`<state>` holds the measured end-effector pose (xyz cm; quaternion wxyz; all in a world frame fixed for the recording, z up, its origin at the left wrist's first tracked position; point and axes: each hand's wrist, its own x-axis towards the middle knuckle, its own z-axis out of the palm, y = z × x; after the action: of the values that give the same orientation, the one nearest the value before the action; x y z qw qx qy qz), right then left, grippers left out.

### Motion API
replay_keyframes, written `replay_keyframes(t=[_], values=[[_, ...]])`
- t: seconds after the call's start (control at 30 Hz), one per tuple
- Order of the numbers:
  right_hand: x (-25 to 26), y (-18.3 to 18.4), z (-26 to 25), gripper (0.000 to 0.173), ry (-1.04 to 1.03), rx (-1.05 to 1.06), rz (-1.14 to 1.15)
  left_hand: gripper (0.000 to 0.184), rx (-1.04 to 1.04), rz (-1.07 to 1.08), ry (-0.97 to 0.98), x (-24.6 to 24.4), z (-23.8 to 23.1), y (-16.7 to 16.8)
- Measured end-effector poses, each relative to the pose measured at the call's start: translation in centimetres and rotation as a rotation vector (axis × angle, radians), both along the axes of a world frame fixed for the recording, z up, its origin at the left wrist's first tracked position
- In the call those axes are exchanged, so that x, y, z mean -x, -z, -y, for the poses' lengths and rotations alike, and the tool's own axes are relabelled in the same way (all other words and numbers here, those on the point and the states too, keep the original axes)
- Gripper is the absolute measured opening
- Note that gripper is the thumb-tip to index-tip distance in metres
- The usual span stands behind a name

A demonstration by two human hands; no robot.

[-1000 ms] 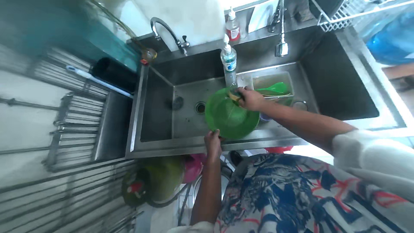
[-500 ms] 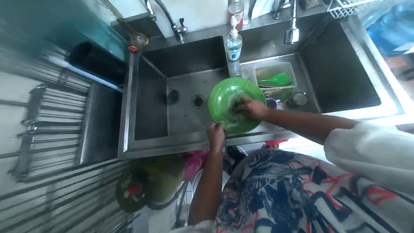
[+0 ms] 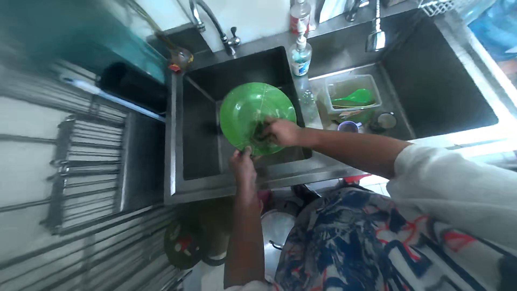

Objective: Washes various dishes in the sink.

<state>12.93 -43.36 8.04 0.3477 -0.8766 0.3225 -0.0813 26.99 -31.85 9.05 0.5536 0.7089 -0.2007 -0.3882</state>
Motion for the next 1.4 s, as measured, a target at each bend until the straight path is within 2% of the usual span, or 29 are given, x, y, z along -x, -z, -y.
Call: replay_keyframes(t=[0.07, 0.17, 0.27, 0.33, 0.4, 0.53, 0.63, 0.7, 0.77, 0.83, 0.93, 1.03, 1.1, 1.23, 1.3, 1.4], values=[[-0.7, 0.6, 1.9, 0.027, 0.112, -0.002, -0.036, 0.010, 0.020, 0.036, 0.007, -1.4, -0.6, -0.3], [-4.5, 0.3, 5.1, 0.033, 0.270, -0.032, 0.007, 0.012, -0.016, 0.111, 0.036, -2.1, -0.8, -0.4], [-8.3, -0.4, 3.0, 0.035, 0.193, -0.061, 0.136, 0.016, -0.010, 0.147, -0.015, -3.3, 0.2, 0.0], [-8.4, -0.5, -0.1, 0.032, 0.078, -0.098, 0.109, 0.016, 0.014, 0.146, -0.077, -4.8, 0.7, 0.5], [-6.9, 1.5, -0.7, 0.030, 0.102, -0.128, 0.050, 0.014, 0.047, 0.174, -0.104, -5.9, 0.4, 0.7], [-5.7, 5.3, 5.1, 0.034, 0.309, -0.174, 0.004, 0.011, 0.065, 0.217, -0.031, -5.5, -0.3, 0.2], [-8.7, 4.6, 8.0, 0.034, 0.254, -0.148, 0.102, 0.012, 0.039, 0.211, -0.023, -4.4, 0.4, 0.0], [-9.8, 4.1, 7.4, 0.032, 0.153, -0.125, 0.180, 0.011, 0.034, 0.210, -0.079, -4.3, 1.6, -0.1], [-8.9, 4.9, 5.0, 0.030, 0.039, -0.098, 0.272, 0.012, 0.013, 0.204, -0.123, -4.8, 2.4, -0.1], [-6.4, 6.1, 3.6, 0.032, 0.015, -0.131, 0.281, 0.011, -0.007, 0.238, -0.094, -5.3, 2.6, 0.1], [-4.1, 8.8, 6.1, 0.033, 0.231, -0.217, 0.192, 0.011, -0.043, 0.284, 0.022, -4.5, 2.0, 0.2], [-5.6, 8.4, 10.8, 0.039, 0.388, -0.219, 0.229, 0.012, -0.048, 0.272, 0.086, -2.9, 2.2, 0.8], [-7.3, 7.0, 10.9, 0.038, 0.319, -0.180, 0.305, 0.013, -0.059, 0.267, 0.087, -2.1, 2.8, 0.7], [-6.9, 7.1, 5.1, 0.033, -0.023, -0.129, 0.417, 0.013, -0.069, 0.282, 0.002, -3.4, 4.0, 1.3], [-4.6, 8.4, 4.9, 0.030, -0.013, -0.212, 0.336, 0.013, -0.053, 0.285, 0.038, -4.3, 3.0, 1.2], [-4.0, 9.2, 9.8, 0.037, 0.231, -0.365, 0.083, 0.014, -0.054, 0.290, 0.139, -4.1, 2.1, 1.0]])
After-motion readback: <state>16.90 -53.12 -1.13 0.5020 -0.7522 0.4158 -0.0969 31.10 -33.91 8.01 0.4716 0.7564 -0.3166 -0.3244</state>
